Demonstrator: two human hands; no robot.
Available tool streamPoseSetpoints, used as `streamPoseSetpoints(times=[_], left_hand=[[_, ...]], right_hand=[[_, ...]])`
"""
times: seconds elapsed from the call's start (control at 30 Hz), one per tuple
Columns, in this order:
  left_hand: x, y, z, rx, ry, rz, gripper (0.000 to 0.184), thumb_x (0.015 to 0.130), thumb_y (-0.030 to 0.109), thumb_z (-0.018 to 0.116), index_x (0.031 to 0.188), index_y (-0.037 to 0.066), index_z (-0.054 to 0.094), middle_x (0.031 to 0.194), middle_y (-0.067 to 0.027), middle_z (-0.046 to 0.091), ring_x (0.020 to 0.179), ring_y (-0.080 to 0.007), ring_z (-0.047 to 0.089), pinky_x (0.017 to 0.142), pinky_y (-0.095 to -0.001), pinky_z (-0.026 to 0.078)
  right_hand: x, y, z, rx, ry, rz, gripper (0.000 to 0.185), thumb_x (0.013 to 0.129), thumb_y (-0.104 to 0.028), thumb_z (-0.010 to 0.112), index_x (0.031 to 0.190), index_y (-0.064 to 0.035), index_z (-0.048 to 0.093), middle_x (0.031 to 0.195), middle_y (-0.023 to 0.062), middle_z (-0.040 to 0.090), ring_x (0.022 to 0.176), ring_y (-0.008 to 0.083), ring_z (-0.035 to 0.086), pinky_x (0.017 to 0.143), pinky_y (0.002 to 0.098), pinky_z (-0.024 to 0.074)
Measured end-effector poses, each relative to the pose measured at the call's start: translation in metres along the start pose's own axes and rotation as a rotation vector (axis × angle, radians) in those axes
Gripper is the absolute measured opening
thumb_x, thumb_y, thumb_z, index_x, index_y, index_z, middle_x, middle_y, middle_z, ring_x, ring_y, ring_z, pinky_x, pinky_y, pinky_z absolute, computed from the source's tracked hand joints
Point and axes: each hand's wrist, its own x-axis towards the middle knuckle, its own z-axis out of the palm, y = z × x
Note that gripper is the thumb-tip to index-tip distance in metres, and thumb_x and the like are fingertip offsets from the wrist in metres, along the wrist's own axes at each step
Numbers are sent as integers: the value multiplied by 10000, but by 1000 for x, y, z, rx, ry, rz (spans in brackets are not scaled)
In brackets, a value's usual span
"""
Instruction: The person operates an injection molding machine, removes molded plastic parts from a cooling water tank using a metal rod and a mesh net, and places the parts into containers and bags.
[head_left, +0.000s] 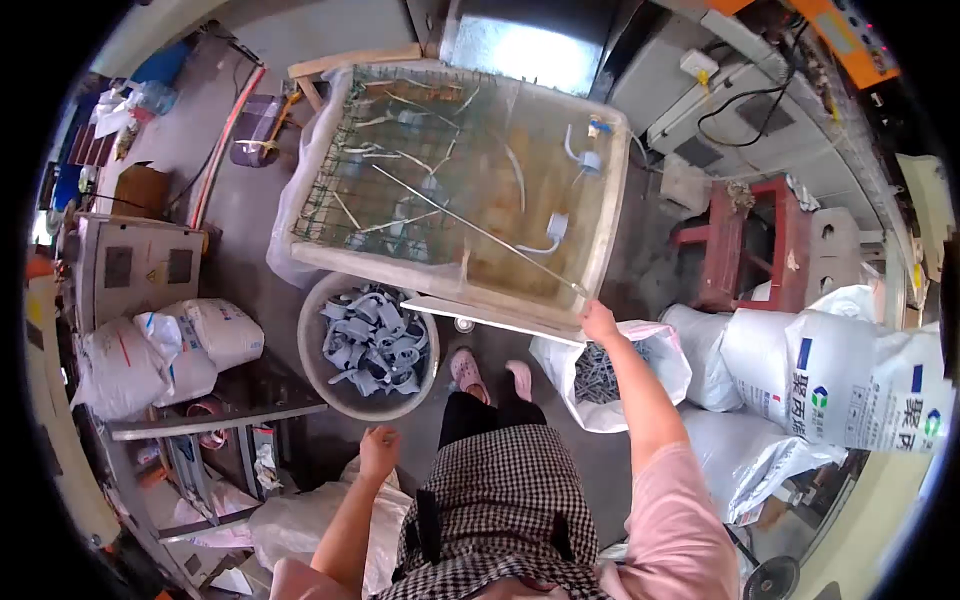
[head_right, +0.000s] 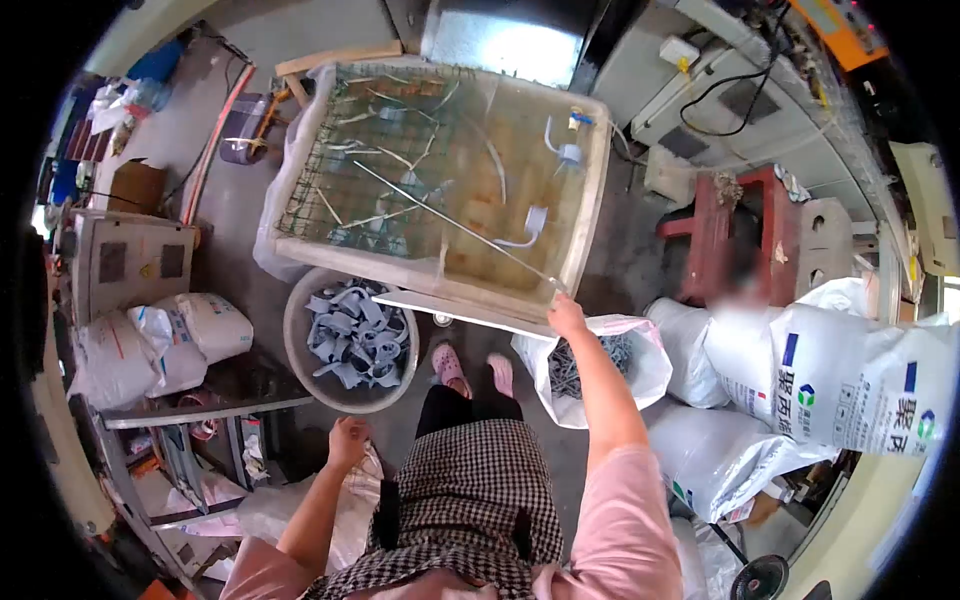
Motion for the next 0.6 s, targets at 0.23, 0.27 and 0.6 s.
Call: streamPoseSetpoints(times=[0.23, 0.27, 0.6], left_hand=[[43, 7, 34, 74, -19, 57, 76, 766, 70, 601, 809, 9, 586, 779, -123, 591, 736, -287, 583, 619, -358, 480], [42, 6, 41, 15, -49, -58, 78, 769, 64, 603, 816, 4, 588, 799, -135, 589, 740, -278, 588, 600, -343, 488], [55, -14, 111, -146, -185, -528, 127, 777, 66, 609, 876, -14, 606, 841, -146, 599, 781, -280, 595, 630, -319, 514]], right_hand=[[143, 5, 71, -115, -228, 91, 490, 771, -244, 612, 1166, 5, 464, 1146, 241, 507, 1091, 367, 474, 914, 405, 409], [165, 11, 83, -42, -179, 142, 556, 768, -273, 619, 1200, 18, 425, 1153, 240, 503, 1097, 362, 473, 913, 402, 411], [337, -29, 127, -13, 107, 618, 831, 718, -393, 678, 1267, 69, 259, 1126, 256, 508, 1056, 339, 520, 900, 392, 431]])
